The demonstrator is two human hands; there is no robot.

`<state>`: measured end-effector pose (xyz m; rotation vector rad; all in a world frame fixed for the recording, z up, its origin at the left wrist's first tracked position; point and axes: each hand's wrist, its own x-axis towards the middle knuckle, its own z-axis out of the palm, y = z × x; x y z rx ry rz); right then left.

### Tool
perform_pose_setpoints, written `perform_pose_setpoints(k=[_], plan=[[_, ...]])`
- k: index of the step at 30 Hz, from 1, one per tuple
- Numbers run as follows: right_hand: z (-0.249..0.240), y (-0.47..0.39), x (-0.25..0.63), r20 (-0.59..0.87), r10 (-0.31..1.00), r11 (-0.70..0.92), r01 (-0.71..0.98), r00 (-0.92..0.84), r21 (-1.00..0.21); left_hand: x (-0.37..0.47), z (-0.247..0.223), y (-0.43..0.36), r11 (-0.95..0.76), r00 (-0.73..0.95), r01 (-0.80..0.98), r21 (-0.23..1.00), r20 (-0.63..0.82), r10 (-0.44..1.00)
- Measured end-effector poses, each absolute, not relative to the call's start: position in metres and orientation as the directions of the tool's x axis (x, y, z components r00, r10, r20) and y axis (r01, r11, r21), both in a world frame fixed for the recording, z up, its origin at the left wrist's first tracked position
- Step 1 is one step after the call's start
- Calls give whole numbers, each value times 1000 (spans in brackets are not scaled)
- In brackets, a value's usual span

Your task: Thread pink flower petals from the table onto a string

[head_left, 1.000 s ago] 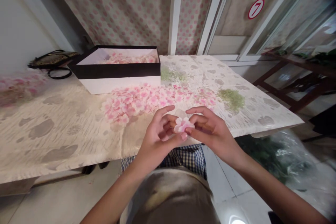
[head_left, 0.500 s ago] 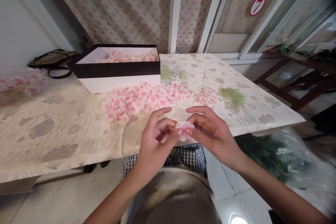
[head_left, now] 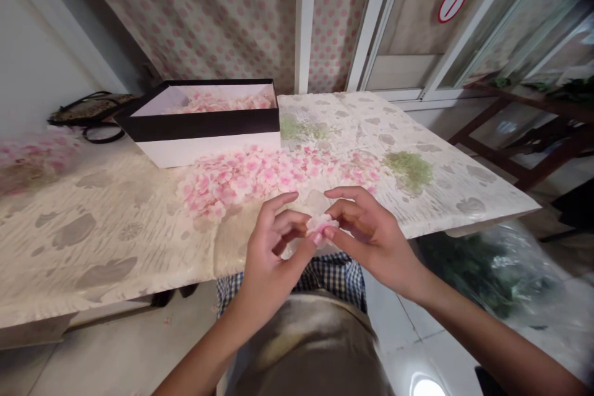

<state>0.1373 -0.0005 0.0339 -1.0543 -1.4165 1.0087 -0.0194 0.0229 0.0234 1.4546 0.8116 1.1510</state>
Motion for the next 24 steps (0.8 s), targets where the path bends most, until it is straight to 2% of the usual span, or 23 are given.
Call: perform_pose_setpoints(k=[9,14,16,19,22,24], plan=[[32,-1,137,264,962,270,123,-67,-955,-19,22,21,-176,280,-105,979,199,939],[28,3,139,290,955,295,172,-56,-940,-21,22,26,-190,221,-51,981,196,955],[25,8,145,321,947,316,234,-15,-920,-27,23,33,-224,135,-15,975,224,965],[18,22,156,352,935,307,431,28,-849,-43,29,48,-301,-60,0,953,301,952],[10,42,162,301,952,266,639,-56,-722,-62,38,60,-375,-239,-50,926,353,904],[5,55,162,260,957,271,706,-127,-655,-73,45,65,-403,-309,-86,911,360,880]])
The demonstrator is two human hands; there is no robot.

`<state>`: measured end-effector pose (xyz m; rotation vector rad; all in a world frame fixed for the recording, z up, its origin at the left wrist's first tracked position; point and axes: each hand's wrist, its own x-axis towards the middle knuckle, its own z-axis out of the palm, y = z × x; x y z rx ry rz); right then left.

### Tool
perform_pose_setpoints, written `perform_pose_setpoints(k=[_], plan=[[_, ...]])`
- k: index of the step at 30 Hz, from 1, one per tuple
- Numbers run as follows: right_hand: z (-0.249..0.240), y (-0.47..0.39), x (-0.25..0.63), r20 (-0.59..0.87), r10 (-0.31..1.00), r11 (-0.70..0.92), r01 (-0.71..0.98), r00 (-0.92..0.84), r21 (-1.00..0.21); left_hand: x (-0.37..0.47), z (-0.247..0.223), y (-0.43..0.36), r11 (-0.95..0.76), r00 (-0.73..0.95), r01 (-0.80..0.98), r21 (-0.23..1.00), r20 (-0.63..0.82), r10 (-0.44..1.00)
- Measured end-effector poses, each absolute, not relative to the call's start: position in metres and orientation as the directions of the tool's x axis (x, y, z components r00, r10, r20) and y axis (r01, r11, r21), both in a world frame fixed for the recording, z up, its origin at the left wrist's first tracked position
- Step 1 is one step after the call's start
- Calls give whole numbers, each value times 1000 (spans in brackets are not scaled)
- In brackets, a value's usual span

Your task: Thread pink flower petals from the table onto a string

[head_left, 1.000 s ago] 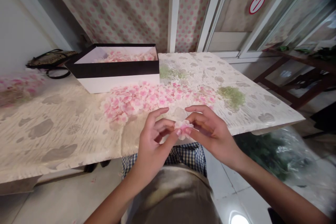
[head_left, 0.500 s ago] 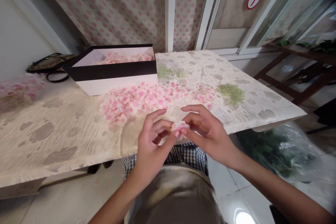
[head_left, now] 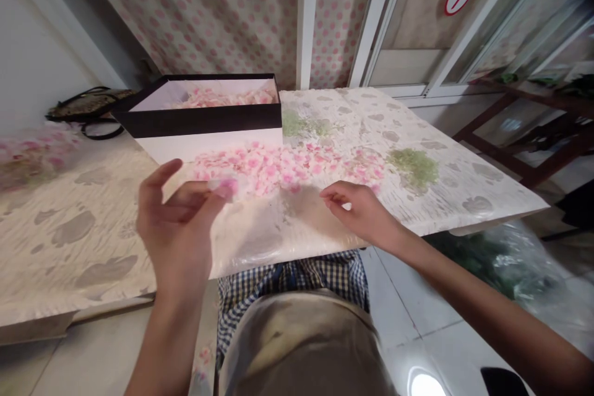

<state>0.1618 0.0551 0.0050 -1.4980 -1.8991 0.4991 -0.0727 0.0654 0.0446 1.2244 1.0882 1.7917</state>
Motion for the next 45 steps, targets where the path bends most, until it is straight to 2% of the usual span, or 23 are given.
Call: perform_pose_setpoints(k=[6,9,12,17,21,27,30,37,41,45], plan=[[-3,75,148,210,938,345,790,-275,-506,-86,49,73,-507,-436,-116,854,414,799],[-6,74,144,221,935,351,814,-278,-463,-84,45,73,-495,-418,-121,860,408,811],[-7,72,145,241,940,331,819,-242,-468,-81,41,71,-479,-397,-107,871,404,824],[-6,72,153,242,949,309,743,-201,-594,-80,36,70,-468,-367,-104,878,403,838],[1,69,156,233,941,335,571,-246,-749,-75,33,67,-474,-335,-41,880,435,836],[11,51,156,246,930,326,301,-274,-896,-63,29,57,-430,-247,82,899,436,865],[12,41,152,255,931,305,171,-262,-937,-56,28,51,-414,-203,77,907,421,884],[15,30,147,105,976,92,-76,-192,-993,-43,20,43,-369,-70,30,929,371,926],[23,24,146,137,979,141,18,-149,-990,-38,16,39,-330,-30,-7,944,329,944],[31,12,138,308,945,324,216,-108,-921,-33,14,34,-297,1,-35,954,297,955]])
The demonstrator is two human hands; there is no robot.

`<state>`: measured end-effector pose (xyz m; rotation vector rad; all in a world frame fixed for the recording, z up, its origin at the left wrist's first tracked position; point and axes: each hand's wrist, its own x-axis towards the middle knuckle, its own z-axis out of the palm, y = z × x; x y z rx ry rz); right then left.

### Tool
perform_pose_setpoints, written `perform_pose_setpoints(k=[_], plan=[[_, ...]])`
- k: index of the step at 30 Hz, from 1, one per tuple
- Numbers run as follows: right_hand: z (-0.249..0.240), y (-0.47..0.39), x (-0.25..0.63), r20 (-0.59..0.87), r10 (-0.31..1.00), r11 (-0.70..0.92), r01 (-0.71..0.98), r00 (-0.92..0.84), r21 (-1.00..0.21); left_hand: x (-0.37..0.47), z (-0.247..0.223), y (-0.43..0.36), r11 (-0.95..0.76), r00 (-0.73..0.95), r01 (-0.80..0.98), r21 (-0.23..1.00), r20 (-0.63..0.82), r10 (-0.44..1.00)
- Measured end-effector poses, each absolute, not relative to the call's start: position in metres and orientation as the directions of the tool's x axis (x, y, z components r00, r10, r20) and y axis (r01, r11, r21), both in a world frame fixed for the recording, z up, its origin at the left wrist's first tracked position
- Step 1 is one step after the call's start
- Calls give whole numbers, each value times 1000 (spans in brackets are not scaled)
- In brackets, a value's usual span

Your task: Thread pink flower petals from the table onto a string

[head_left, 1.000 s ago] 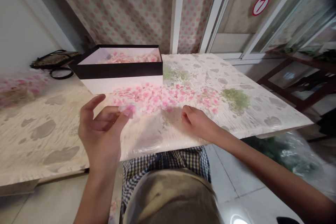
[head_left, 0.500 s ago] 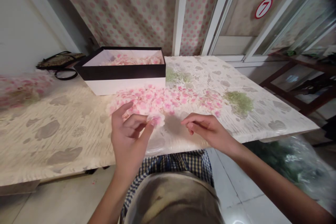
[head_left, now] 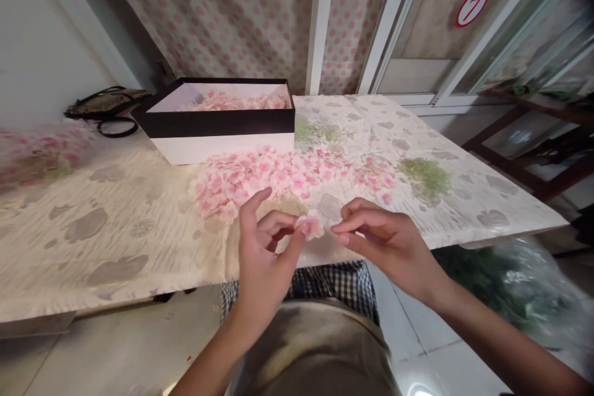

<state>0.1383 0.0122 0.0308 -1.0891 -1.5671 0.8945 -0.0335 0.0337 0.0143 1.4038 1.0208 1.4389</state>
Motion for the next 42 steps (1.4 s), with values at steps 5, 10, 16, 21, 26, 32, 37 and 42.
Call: perform_pose_setpoints(k=[5,10,16,21,26,32,37,42], plan=[[28,2,128,537,832,537,439,-136,-720,-29,15,25,-274,69,-77,959,280,958],[25,2,125,513,847,516,446,-139,-731,-27,14,19,-295,127,-101,950,306,943],[28,3,128,469,870,488,415,-154,-768,-27,11,17,-312,159,-96,945,324,933],[29,3,131,395,900,435,380,-182,-816,-26,9,16,-329,204,-113,938,346,916],[27,0,134,243,956,281,276,-163,-919,-28,9,17,-435,212,-31,900,431,877],[27,2,132,167,969,206,225,-183,-952,-31,8,10,-652,267,132,747,606,749],[22,7,136,274,953,302,381,-128,-874,-33,11,3,-633,253,131,763,592,765],[13,42,165,384,923,336,422,32,-842,-47,17,17,-592,133,175,787,577,806]])
